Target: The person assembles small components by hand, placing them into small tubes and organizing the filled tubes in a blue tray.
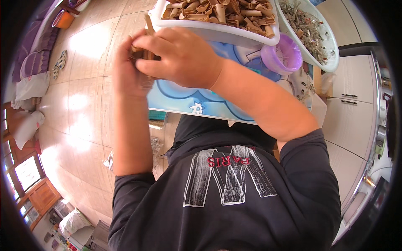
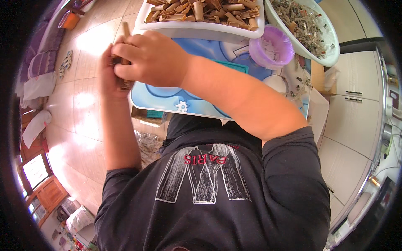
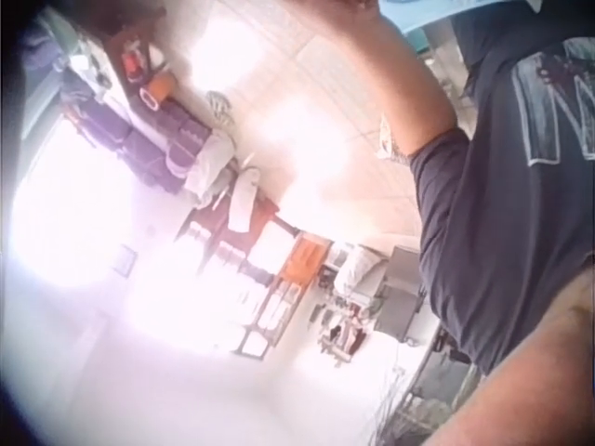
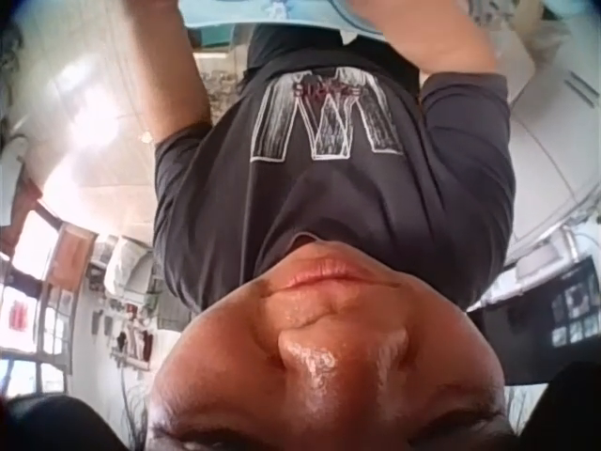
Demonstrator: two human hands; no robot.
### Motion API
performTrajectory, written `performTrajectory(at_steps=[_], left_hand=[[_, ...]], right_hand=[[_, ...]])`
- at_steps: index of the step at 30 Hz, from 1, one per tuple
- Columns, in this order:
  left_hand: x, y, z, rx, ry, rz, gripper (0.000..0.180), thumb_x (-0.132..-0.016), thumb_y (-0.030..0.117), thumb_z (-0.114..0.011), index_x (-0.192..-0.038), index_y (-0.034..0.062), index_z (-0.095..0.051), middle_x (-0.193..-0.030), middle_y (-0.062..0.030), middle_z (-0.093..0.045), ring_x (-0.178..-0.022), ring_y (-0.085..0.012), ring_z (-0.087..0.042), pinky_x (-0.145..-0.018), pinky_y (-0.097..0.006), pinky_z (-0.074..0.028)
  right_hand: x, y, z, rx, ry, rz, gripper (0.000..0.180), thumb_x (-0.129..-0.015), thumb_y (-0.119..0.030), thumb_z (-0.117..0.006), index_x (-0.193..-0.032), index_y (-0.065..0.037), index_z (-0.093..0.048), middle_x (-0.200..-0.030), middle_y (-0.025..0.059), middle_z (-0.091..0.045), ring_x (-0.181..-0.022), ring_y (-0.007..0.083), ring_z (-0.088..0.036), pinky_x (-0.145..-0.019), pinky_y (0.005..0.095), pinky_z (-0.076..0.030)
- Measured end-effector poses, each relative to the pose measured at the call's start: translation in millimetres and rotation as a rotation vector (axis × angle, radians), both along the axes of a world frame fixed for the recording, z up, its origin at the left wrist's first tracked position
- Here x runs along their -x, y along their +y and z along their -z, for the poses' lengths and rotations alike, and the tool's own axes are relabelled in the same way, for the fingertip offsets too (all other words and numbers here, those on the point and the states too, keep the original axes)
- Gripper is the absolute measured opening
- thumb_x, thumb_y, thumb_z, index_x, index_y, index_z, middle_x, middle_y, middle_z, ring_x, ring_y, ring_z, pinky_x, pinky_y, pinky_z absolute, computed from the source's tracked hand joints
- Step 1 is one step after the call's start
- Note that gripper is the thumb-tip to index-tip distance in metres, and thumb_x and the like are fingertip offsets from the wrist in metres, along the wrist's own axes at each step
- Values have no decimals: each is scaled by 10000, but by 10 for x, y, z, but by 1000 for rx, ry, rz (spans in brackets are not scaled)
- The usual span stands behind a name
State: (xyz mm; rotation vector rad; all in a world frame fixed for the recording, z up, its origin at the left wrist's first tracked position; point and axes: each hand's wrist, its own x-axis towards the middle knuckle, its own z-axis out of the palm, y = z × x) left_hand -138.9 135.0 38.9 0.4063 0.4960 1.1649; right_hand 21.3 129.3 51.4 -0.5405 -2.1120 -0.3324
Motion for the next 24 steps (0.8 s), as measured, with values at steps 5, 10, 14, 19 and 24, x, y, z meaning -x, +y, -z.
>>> performTrajectory(at_steps=[5, 10, 14, 19, 24], left_hand=[[-163, -11, 626, 180, 199, -97, 354, -930, 261, -407, -1165, 35, -546, -1073, -113, -605, -961, -242, -598, -815, -386, -515], [-214, 33, 565, 161, 296, -94, 345, -930, 233, -425, -1196, 36, -520, -1120, -128, -583, -977, -258, -584, -845, -409, -491], [-199, -9, 423, 135, 378, 9, 390, -947, 270, -378, -1258, 53, -468, -1243, -94, -516, -1091, -226, -501, -922, -411, -391], [-175, -125, 226, 52, 338, 96, 437, -963, 322, -319, -1319, 88, -417, -1332, -26, -444, -1142, -180, -418, -948, -407, -329], [-164, -235, 103, 6, 325, 114, 441, -963, 325, -316, -1350, 127, -393, -1390, -8, -380, -1202, -175, -351, -948, -425, -328]], right_hand=[[-182, -4, 531, 468, -117, -33, 266, -675, -103, -684, -932, -142, -626, -1100, 57, -545, -974, 263, -550, -798, 363, -472], [-387, 102, 660, 697, -35, -17, 277, -712, -103, -694, -978, -92, -618, -1171, 87, -538, -1039, 300, -534, -877, 366, -452], [-527, 89, 657, 885, 42, -12, 196, -791, -110, -651, -981, -65, -635, -1157, 106, -574, -1030, 275, -558, -858, 335, -465], [-603, -29, 667, 882, 214, 33, 201, -853, -117, -604, -1037, -43, -637, -1137, 98, -601, -1085, 223, -550, -896, 318, -449], [-639, -213, 492, 1194, 537, -61, 205, -848, -93, -610, -1043, -37, -639, -1069, 84, -622, -1016, 173, -571, -858, 279, -456]])
